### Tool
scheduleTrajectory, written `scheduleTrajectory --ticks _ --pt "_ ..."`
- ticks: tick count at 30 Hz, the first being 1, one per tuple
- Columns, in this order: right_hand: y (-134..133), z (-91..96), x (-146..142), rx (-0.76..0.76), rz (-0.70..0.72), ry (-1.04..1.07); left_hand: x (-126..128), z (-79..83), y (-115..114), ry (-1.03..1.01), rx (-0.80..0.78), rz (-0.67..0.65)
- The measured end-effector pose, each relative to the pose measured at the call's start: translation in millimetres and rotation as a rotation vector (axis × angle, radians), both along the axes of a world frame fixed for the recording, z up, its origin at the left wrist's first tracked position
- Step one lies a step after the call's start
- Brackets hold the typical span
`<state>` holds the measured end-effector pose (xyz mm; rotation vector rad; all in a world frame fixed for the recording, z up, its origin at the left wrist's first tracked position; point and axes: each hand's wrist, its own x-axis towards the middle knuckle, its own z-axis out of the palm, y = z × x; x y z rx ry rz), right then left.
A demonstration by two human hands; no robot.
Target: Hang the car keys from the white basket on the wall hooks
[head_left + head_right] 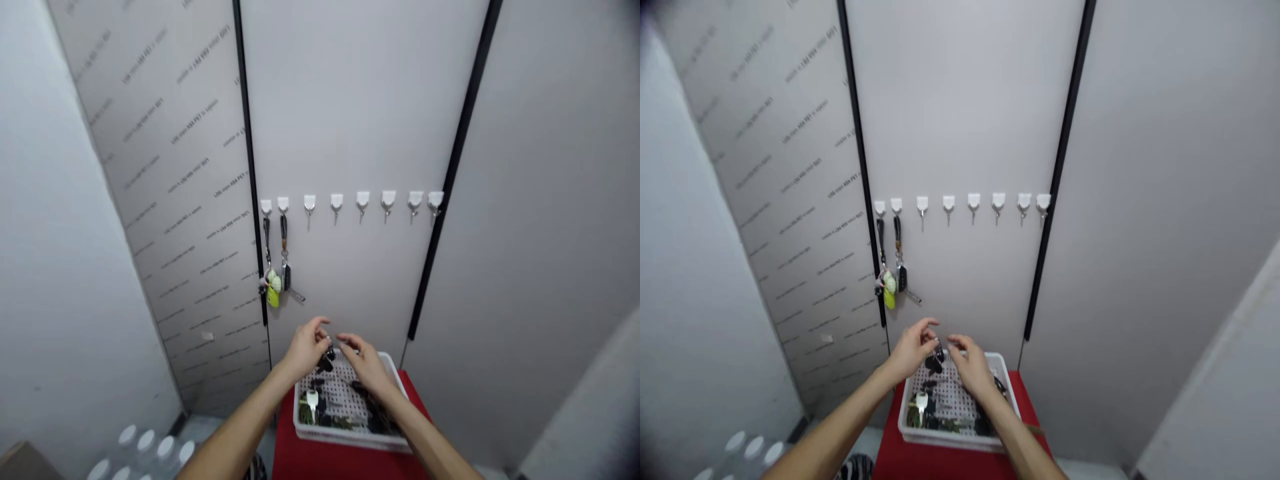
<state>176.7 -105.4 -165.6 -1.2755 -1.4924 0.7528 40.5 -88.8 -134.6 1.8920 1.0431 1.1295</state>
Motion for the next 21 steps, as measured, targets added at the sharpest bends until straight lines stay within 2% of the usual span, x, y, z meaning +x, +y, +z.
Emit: scheduleTrajectory --ticks 3,9,12,15,18,21 --pt "4 16.5 -9 0.043 0.223 0.01 -6 25.9 4 0.132 0.141 -0.073" --pt "19 49.5 -26 0.126 0.191 0.035 -18 70.9 12 0.203 0.242 -0.155" --pt "29 79.7 -32 0.133 0.16 0.092 -22 83.4 21 0.068 0.275 -0.022" --pt "43 122.0 -40 0.171 0.097 0.182 -22 90.7 35 -0.14 0.25 0.128" --pt "61 163.1 -49 0.229 0.085 0.28 -20 100.4 48 -0.265 0.254 0.176" --pt "79 190.8 -58 0.27 0.057 0.343 -15 117.3 55 -0.324 0.318 0.257"
